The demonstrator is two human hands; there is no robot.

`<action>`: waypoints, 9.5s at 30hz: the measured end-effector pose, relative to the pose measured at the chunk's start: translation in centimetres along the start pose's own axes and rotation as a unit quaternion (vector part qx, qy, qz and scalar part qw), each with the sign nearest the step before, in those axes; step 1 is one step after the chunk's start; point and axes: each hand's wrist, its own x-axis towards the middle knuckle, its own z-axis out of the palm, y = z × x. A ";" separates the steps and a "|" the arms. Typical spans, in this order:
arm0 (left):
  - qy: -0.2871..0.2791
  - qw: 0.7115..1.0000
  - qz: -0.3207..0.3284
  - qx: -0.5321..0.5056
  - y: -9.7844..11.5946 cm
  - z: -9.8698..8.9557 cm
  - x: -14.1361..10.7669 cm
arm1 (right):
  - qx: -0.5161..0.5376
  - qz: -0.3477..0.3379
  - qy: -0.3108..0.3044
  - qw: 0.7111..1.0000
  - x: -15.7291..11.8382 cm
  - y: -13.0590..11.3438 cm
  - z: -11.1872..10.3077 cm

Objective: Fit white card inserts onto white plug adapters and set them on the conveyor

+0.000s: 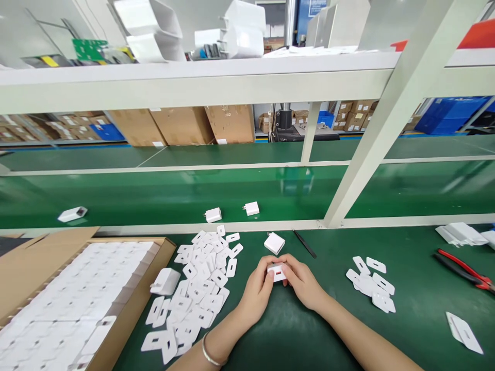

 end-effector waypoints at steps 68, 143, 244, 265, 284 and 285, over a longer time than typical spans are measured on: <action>-0.024 0.997 0.070 0.031 0.5 -0.8 0.3 | -0.030 -0.032 0.001 0.999 0.3 1.4 -0.2; 0.044 0.967 0.080 0.238 -0.5 0.1 0.6 | -0.314 -0.120 0.026 0.941 0.7 1.1 -2.4; 0.011 0.987 0.143 0.069 0.7 0.3 -1.0 | -0.042 -0.120 0.078 0.989 -1.0 -1.9 -0.5; 0.059 0.988 0.102 0.096 1.0 0.2 -0.9 | -0.029 -0.095 0.085 0.991 -1.0 -2.1 -0.1; 0.066 0.987 0.111 0.097 1.2 0.2 -1.0 | 0.053 -0.061 0.063 0.995 -0.9 -1.7 0.1; 0.067 0.987 0.110 0.097 1.2 0.2 -1.0 | 0.052 -0.062 0.062 0.995 -0.9 -1.7 0.1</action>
